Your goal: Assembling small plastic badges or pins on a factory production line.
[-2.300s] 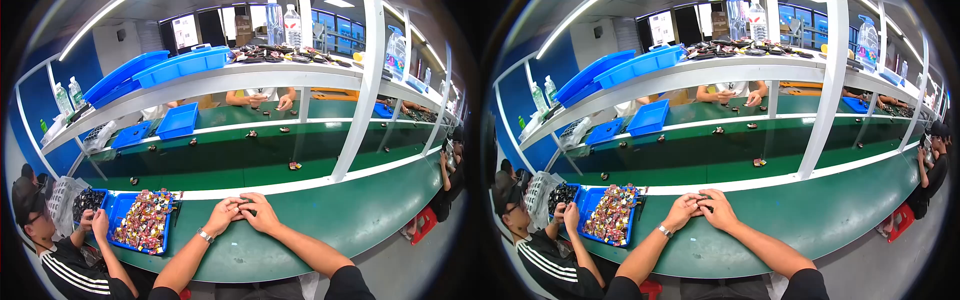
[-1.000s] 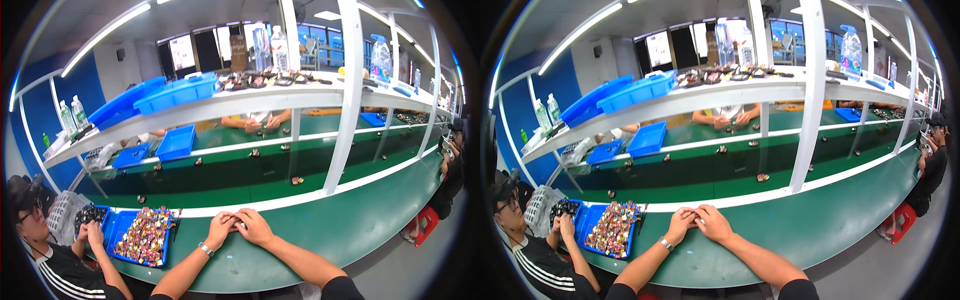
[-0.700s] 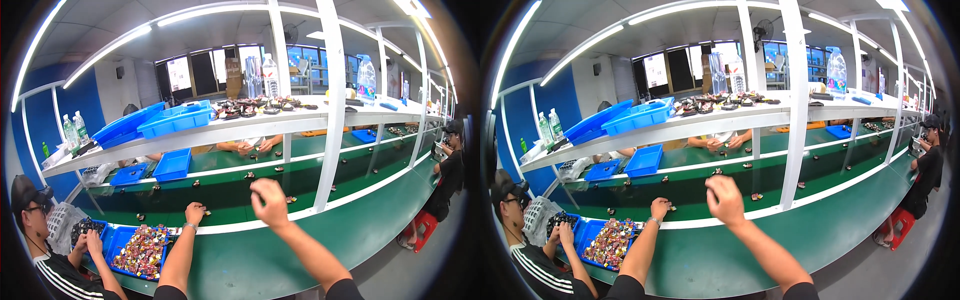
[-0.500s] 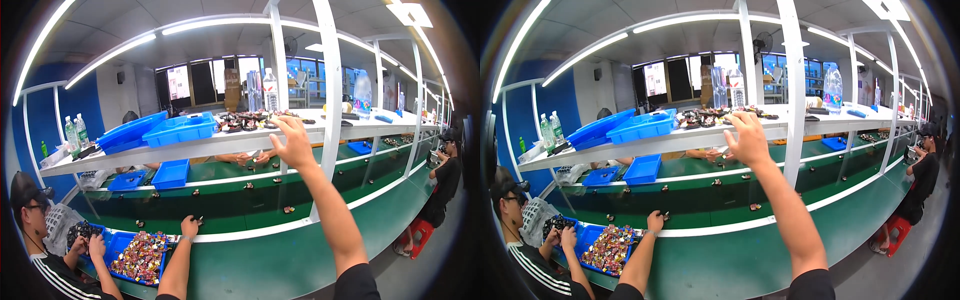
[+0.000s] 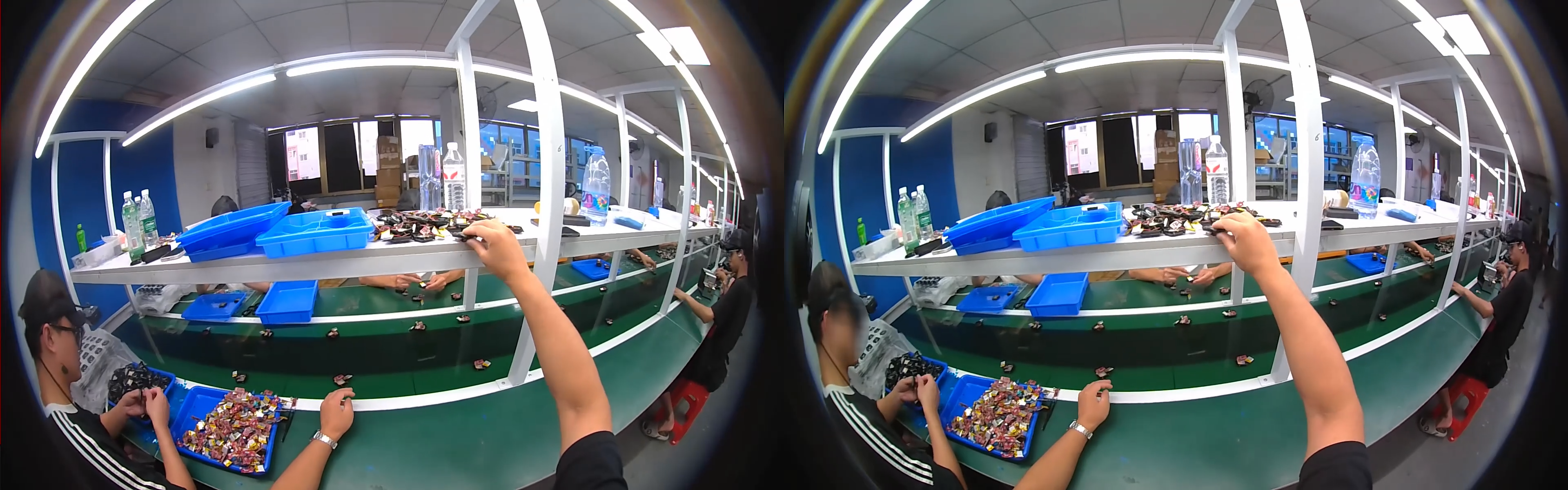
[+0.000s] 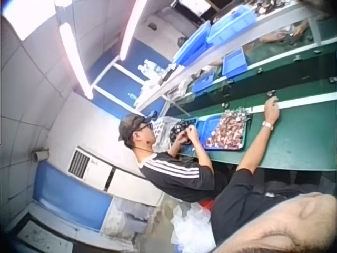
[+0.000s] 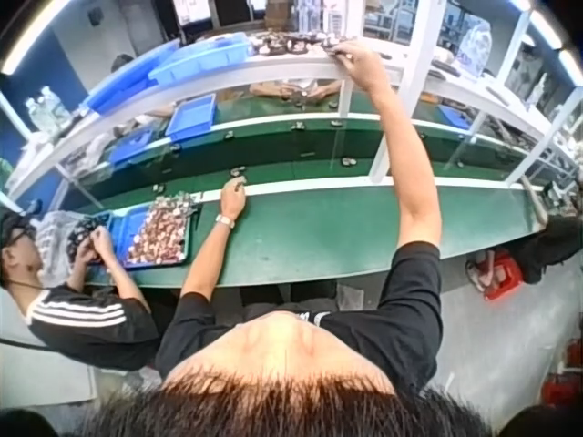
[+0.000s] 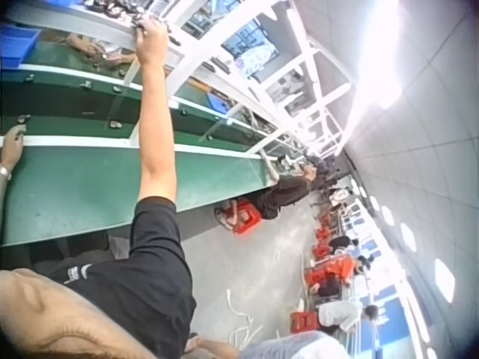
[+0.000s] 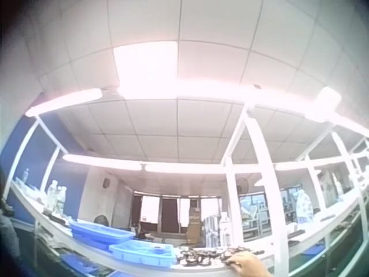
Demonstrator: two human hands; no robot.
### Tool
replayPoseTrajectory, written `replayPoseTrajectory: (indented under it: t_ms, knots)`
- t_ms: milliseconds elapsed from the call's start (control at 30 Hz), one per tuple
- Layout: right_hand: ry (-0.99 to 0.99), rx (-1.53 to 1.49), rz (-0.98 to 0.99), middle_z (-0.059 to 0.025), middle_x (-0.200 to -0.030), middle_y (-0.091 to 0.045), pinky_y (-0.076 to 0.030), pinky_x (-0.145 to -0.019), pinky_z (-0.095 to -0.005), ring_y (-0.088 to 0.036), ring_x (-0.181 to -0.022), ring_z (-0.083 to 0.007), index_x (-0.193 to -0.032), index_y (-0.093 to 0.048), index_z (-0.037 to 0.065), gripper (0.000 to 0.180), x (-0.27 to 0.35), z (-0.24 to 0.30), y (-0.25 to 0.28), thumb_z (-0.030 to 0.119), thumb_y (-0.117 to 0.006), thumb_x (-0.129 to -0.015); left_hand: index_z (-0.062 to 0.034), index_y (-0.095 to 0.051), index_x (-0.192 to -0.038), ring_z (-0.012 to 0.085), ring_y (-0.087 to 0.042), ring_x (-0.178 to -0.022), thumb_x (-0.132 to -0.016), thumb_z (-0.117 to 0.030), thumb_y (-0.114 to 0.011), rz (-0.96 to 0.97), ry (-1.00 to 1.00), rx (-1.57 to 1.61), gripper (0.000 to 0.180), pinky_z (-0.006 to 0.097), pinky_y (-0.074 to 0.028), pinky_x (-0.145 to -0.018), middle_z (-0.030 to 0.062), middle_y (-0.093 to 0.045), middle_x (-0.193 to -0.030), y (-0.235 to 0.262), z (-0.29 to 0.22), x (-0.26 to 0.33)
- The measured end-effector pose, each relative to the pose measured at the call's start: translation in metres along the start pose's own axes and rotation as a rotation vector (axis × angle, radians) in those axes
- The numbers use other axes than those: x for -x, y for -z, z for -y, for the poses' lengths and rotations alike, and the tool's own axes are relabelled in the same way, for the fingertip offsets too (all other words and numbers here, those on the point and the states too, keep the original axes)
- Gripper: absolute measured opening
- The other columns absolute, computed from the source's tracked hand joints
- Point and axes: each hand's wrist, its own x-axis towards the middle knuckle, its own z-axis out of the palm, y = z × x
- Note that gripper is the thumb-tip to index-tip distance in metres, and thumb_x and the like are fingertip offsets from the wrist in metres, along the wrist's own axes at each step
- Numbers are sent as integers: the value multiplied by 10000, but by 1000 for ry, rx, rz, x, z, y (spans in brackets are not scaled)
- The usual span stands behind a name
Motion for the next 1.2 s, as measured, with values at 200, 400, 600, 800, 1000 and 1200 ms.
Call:
replayPoseTrajectory:
  t_ms: [200, 400, 600, 800, 1000, 1200]
  knots:
    - [-450, -506, -277, -108, -903, -729, -549, -734, -274, -689, -760, -145, -1012, -703, -30, 155, 48, 43, -1, -3, -628, -879, -23, -687, -933, 268, -680, -934, -841, 22, -578, 13, -56, 66, 150, 324, -571, -772, 121, -716, -1024, 3, -26, 3]
    - [-838, -1097, 293, -118, -927, -719, -566, -768, -279, -695, -832, -152, -1057, -669, -63, 178, 152, 111, -53, 4, -636, -895, 4, -531, -1251, 225, -665, -998, -976, -56, -533, 465, 363, 788, 281, 330, -566, -838, 153, -634, -1205, -3, -52, 16]
    - [-976, -1007, 393, -71, -887, -699, -550, -730, -253, -656, -795, -107, -997, -674, -20, 164, 254, 144, -133, 60, -715, -861, 0, -458, -1354, 251, -667, -997, -1011, -148, -506, 623, 604, 1085, 376, 356, -568, -858, 179, -618, -1178, 4, -69, 15]
    - [-1031, -1081, 359, -77, -948, -689, -549, -708, -245, -662, -813, -116, -1011, -666, -18, 159, 288, 156, -159, 18, -701, -860, 25, -477, -1351, 200, -668, -956, -976, -55, -547, 631, 632, 1038, 390, 319, -575, -848, 148, -635, -1163, 0, -54, 25]
    - [-365, -532, 197, -59, -1063, -640, -549, -749, -314, -647, -894, -196, -1009, -712, 80, 202, 290, 168, -155, 77, -735, -808, 55, -474, -1327, 198, -666, -990, -951, 24, -546, 577, 688, 1048, 384, 315, -580, -887, 157, -636, -1174, -3, -48, 30]
    - [-369, -467, 239, -53, -1103, -624, -542, -782, -351, -625, -958, -221, -1002, -692, 99, 241, 291, 167, -157, 79, -753, -770, 54, -485, -1283, 207, -654, -1021, -930, 59, -551, 491, 674, 1062, 359, 334, -572, -923, 164, -627, -1170, -8, -52, 32]
